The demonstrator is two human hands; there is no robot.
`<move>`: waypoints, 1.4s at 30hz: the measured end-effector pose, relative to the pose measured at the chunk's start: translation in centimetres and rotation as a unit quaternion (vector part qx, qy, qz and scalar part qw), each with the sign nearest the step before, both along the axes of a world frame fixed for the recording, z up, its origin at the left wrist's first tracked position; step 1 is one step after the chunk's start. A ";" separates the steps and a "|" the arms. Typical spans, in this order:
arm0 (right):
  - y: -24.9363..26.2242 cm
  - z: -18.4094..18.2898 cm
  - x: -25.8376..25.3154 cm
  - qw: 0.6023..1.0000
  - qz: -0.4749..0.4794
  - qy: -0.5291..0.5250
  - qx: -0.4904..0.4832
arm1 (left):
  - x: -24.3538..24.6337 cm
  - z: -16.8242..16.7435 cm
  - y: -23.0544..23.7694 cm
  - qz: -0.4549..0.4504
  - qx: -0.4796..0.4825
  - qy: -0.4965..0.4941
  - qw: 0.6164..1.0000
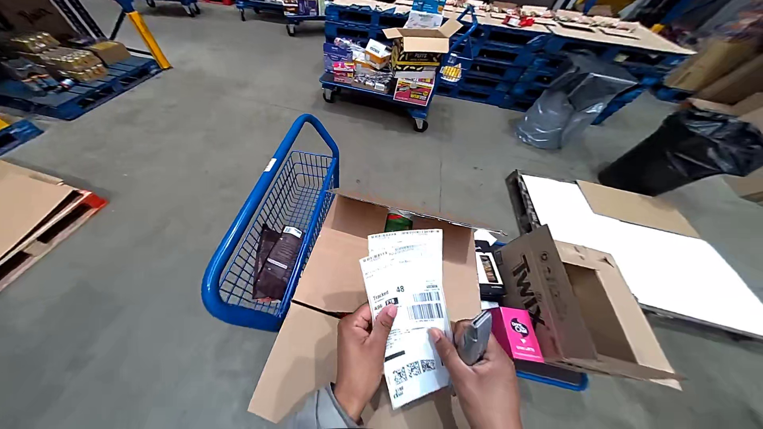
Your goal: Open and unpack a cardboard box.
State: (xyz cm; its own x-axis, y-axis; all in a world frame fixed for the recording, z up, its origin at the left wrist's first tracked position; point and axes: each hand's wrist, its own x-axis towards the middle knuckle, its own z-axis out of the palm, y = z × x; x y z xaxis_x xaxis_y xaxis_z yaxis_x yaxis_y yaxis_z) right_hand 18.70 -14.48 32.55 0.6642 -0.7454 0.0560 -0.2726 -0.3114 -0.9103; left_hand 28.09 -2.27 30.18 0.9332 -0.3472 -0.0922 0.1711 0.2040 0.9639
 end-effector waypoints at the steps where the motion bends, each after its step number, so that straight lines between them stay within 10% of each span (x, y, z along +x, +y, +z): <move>1: -0.3 0.0 0.4 0.997 0.000 -0.024 0.075 | 1.1 0.0 0.3 -0.014 0.001 0.010 1.000; 7: -6.1 -2.0 1.5 0.967 0.067 0.044 0.243 | 12.3 -1.3 5.9 -0.332 0.065 -0.104 0.935; 13: -9.6 -4.5 4.4 0.983 0.076 0.147 0.084 | 16.3 -2.0 0.3 -0.648 0.267 -0.390 0.597; 18: -9.2 -3.6 1.7 0.985 0.091 0.143 0.013 | 17.2 -2.5 -3.4 -0.638 0.277 -0.539 0.475; 23: -9.4 -3.8 -3.2 0.982 0.041 0.161 -0.093 | 19.1 1.7 2.4 -0.370 0.156 -0.688 0.605; 28: -7.2 -4.0 -2.2 0.977 0.121 0.130 -0.115 | 23.9 3.8 15.5 -0.213 0.371 -0.590 0.685; 33: -5.0 -4.2 6.0 0.902 0.341 0.211 -0.162 | 23.1 -1.3 18.7 -0.300 0.558 -0.297 0.714; 38: -5.4 -2.8 9.5 0.762 0.475 0.377 -0.228 | 21.1 -3.4 18.0 -0.261 0.553 -0.294 0.734; 42: -6.4 0.8 7.3 0.800 0.438 0.324 -0.253 | 21.5 -4.4 18.5 -0.232 0.537 -0.270 0.765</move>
State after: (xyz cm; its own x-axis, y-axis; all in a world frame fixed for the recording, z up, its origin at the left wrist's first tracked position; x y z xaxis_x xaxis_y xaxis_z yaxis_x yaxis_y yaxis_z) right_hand 26.00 -20.84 33.37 0.9309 0.0306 -0.3639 -0.1115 -0.9251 -0.3631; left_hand 49.63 16.26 25.74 0.7350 -0.6473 -0.2017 -0.4976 -0.7171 0.4880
